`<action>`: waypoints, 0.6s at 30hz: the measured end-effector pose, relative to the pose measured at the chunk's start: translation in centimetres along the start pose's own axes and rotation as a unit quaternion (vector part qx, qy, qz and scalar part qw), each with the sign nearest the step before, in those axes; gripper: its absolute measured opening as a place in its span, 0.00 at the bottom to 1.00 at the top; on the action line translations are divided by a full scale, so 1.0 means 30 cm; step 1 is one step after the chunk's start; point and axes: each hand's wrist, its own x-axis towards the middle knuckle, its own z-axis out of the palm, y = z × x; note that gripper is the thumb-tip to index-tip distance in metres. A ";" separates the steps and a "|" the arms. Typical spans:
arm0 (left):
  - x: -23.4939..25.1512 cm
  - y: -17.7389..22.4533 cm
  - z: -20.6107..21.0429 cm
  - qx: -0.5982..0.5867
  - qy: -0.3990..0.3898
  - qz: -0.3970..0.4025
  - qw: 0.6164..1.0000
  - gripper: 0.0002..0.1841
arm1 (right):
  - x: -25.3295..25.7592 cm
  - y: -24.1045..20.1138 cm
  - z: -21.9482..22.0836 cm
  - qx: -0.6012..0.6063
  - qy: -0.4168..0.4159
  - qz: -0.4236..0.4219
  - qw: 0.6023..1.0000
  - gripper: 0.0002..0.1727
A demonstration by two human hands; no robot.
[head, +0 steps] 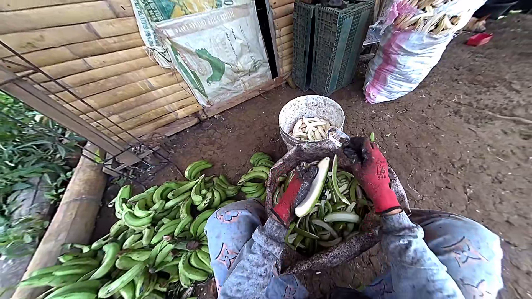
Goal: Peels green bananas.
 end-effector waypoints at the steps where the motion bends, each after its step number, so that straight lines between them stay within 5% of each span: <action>1: 0.006 -0.006 0.004 -0.024 0.021 -0.002 0.999 0.20 | 0.014 0.005 -0.021 0.012 0.011 0.001 1.000 0.21; 4: 0.025 0.002 -0.002 -0.011 0.183 0.051 0.982 0.19 | -0.082 -0.059 -0.004 0.092 -0.023 -0.043 0.995 0.19; 6: 0.056 -0.017 -0.029 -0.023 0.216 0.084 0.972 0.19 | -0.183 -0.115 0.041 0.107 -0.092 -0.087 0.986 0.20; 9: 0.046 -0.030 -0.052 -0.025 0.180 0.086 0.980 0.17 | -0.213 -0.145 0.086 0.045 -0.082 -0.128 0.987 0.20; 13: 0.031 0.002 -0.043 0.070 0.019 0.044 0.996 0.16 | -0.073 -0.026 0.071 -0.038 -0.044 -0.048 0.997 0.18; 18: 0.021 0.008 -0.015 0.144 0.073 0.088 0.983 0.18 | -0.065 -0.060 0.067 0.014 -0.060 -0.001 0.998 0.20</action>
